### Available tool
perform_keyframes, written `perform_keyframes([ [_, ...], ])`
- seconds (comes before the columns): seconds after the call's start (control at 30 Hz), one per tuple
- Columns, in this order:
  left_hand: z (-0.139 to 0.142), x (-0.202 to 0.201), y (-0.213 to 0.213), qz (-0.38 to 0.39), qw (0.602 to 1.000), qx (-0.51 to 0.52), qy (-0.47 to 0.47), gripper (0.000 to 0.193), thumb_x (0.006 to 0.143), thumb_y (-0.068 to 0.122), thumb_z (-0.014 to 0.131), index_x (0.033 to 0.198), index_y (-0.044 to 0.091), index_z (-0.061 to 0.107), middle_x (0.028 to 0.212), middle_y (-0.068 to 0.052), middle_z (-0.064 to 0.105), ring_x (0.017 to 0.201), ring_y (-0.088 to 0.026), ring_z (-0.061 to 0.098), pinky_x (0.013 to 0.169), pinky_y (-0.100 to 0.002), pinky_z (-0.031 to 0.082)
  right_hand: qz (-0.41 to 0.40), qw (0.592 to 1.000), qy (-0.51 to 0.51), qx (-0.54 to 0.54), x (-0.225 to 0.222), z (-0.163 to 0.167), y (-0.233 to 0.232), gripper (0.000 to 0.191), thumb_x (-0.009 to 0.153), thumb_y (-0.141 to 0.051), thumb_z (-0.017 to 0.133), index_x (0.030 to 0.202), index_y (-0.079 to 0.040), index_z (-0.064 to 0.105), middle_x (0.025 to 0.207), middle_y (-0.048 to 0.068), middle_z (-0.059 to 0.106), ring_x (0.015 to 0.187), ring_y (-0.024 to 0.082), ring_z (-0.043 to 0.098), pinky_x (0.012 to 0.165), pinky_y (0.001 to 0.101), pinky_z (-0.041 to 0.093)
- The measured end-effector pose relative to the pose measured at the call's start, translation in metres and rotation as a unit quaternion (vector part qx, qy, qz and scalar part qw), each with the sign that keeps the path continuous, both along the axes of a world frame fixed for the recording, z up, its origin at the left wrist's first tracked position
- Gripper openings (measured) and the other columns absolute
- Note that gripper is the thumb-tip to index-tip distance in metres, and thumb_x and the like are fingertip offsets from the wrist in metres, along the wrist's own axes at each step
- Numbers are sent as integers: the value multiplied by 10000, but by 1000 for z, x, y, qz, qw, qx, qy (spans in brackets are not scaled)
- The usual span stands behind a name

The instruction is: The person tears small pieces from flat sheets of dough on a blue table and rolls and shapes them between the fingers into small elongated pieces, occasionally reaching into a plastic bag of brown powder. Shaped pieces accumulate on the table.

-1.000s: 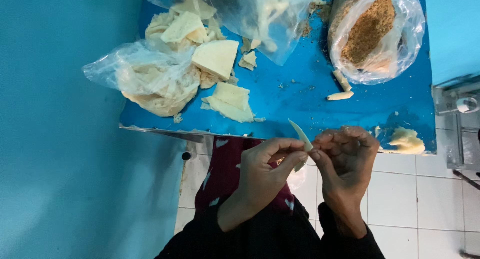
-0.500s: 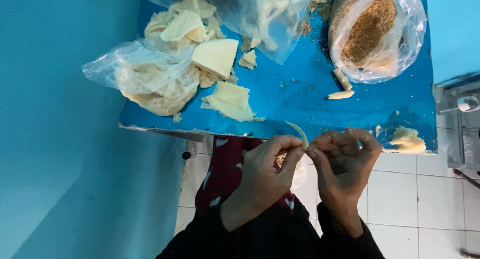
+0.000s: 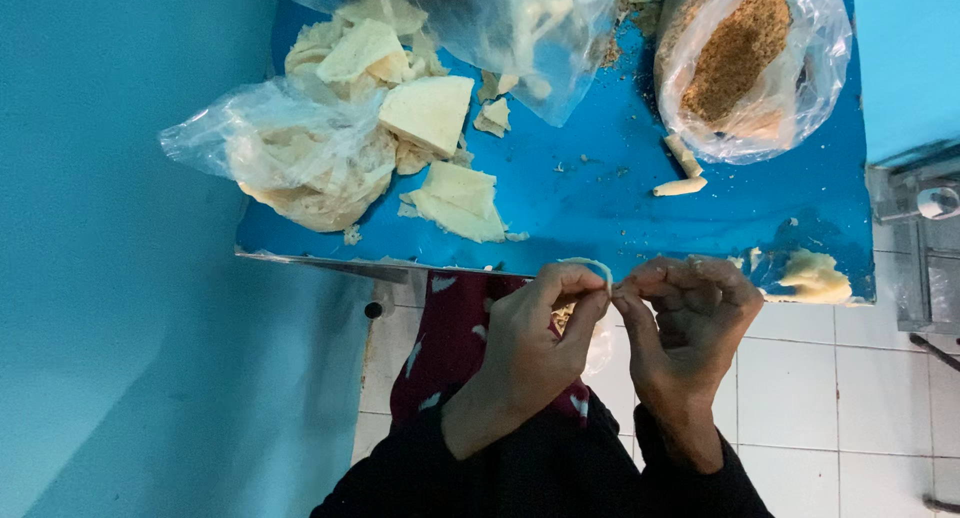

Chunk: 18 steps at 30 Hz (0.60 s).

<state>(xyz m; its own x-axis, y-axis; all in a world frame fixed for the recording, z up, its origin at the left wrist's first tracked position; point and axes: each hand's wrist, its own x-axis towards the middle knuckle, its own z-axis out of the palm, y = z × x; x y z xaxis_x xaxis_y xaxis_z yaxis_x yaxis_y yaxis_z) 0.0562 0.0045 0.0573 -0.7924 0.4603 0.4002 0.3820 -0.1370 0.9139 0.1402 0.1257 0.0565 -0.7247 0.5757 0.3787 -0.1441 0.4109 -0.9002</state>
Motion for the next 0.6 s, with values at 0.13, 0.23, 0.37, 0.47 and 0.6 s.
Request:
perform_keyframes([
  [0.13, -1, -3, 0, -20, 1000, -20, 11, 171, 1002, 21, 721, 1086, 1, 572, 958, -108, 730, 913, -198, 795, 780, -289, 659, 5, 999, -5, -52, 1, 2, -3, 694, 901, 211, 695, 1374, -89, 285, 1208, 178, 574, 1076, 219, 686, 888, 329, 621],
  [0.23, -1, 0, 0, 0, 1000, -7, 10, 184, 993, 8, 716, 1071, -8, 550, 949, -122, 727, 896, -215, 794, 770, -310, 646, 16, 999, -2, -49, 2, 2, -3, 695, 887, 211, 704, 1365, -88, 296, 1212, 173, 570, 1070, 212, 673, 903, 338, 619],
  [0.37, -2, 3, 1, 30, 997, -31, 68, 194, 979, 9, 733, 1058, 1, 556, 930, -138, 720, 873, -232, 777, 745, -325, 626, 12, 999, 12, -37, -1, -1, -4, 693, 878, 210, 695, 1364, -91, 304, 1229, 160, 546, 1097, 203, 641, 918, 341, 607],
  [0.47, -4, 3, 1, 15, 997, -41, 67, 216, 994, 26, 733, 1075, -3, 534, 933, -147, 715, 884, -229, 776, 745, -317, 627, 26, 996, 26, -79, 0, -2, -4, 655, 917, 202, 667, 1375, -108, 316, 1227, 143, 557, 1079, 182, 636, 916, 320, 586],
  [0.6, -7, 3, 1, 2, 1000, -20, 24, 214, 1030, 43, 706, 1099, 0, 508, 1002, -164, 736, 945, -225, 799, 779, -301, 652, 42, 990, 4, -131, 2, 1, -1, 612, 920, 196, 640, 1353, -111, 335, 1218, 138, 573, 1081, 173, 633, 914, 317, 578],
])
